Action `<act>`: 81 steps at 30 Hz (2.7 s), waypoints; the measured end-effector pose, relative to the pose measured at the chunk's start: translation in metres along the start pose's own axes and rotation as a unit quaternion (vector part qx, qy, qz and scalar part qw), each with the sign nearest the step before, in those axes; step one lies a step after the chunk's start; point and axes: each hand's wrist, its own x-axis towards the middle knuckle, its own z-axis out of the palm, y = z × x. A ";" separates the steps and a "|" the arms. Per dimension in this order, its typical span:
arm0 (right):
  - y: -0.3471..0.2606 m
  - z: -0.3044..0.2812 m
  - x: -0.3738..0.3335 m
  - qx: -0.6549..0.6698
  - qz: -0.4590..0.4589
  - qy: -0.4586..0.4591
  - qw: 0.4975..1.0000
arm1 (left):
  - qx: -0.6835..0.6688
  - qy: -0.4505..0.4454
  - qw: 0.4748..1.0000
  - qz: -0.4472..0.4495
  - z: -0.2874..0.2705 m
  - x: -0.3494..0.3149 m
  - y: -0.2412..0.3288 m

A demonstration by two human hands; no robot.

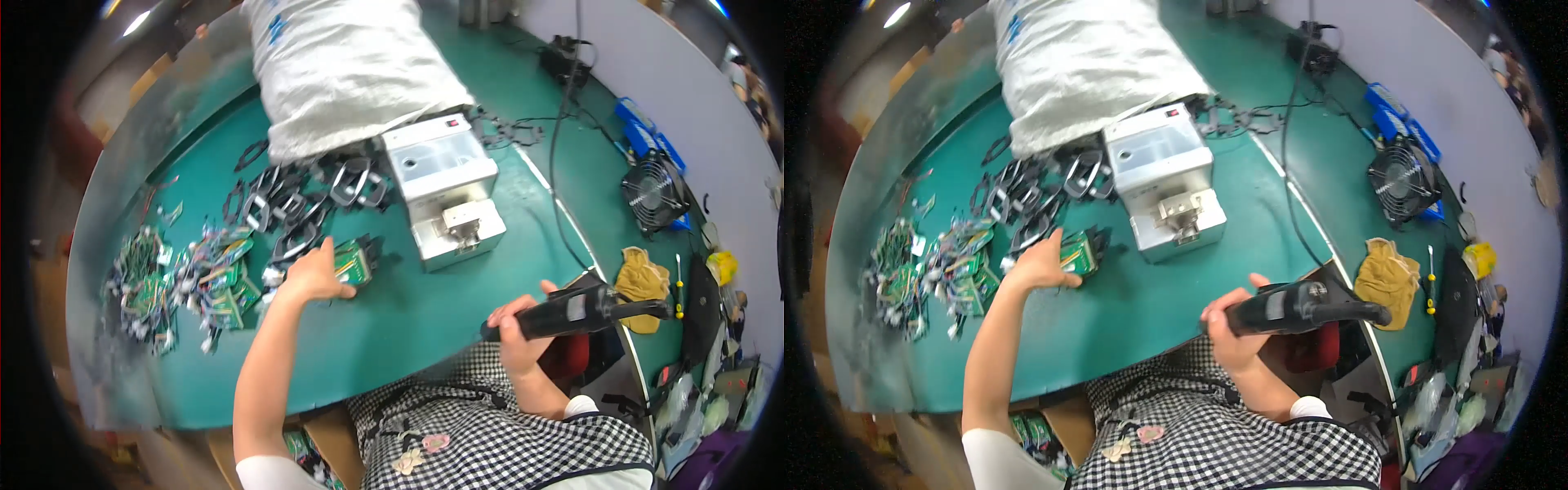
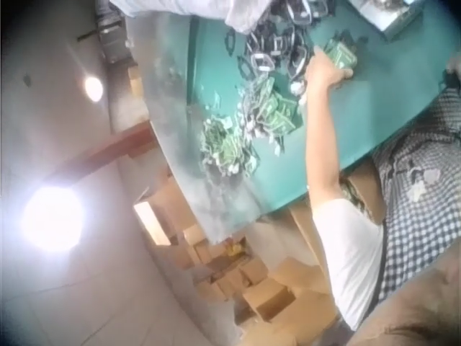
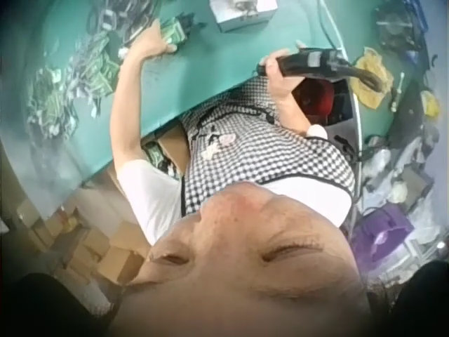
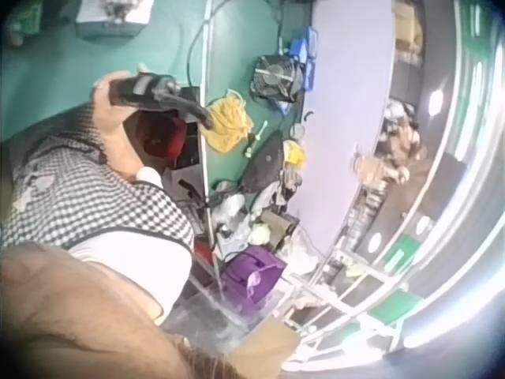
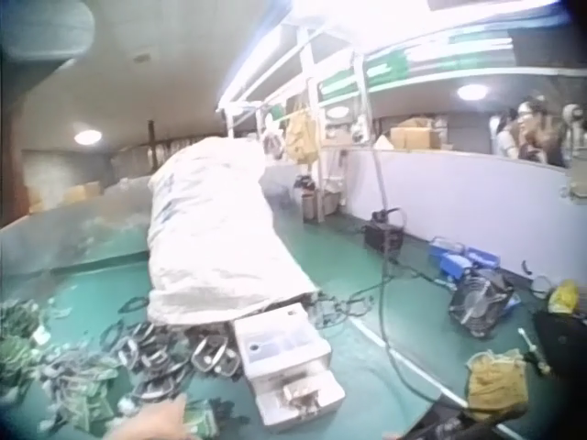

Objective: The person assembles electronic modules by attaching circuit boards to plastic frames and securing them using an electric screwdriver.

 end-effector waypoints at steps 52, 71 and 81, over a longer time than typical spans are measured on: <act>0.048 0.093 0.011 -0.308 0.153 -0.412 0.844 | -0.180 0.286 0.938 0.071 0.089 -0.059 0.024; 0.024 0.137 -0.059 -0.214 0.145 -0.466 0.846 | -0.541 0.205 0.723 -0.377 0.357 -0.470 -0.142; 0.028 0.135 -0.061 -0.218 0.123 -0.492 0.834 | -0.539 0.095 0.729 -0.411 0.385 -0.501 -0.135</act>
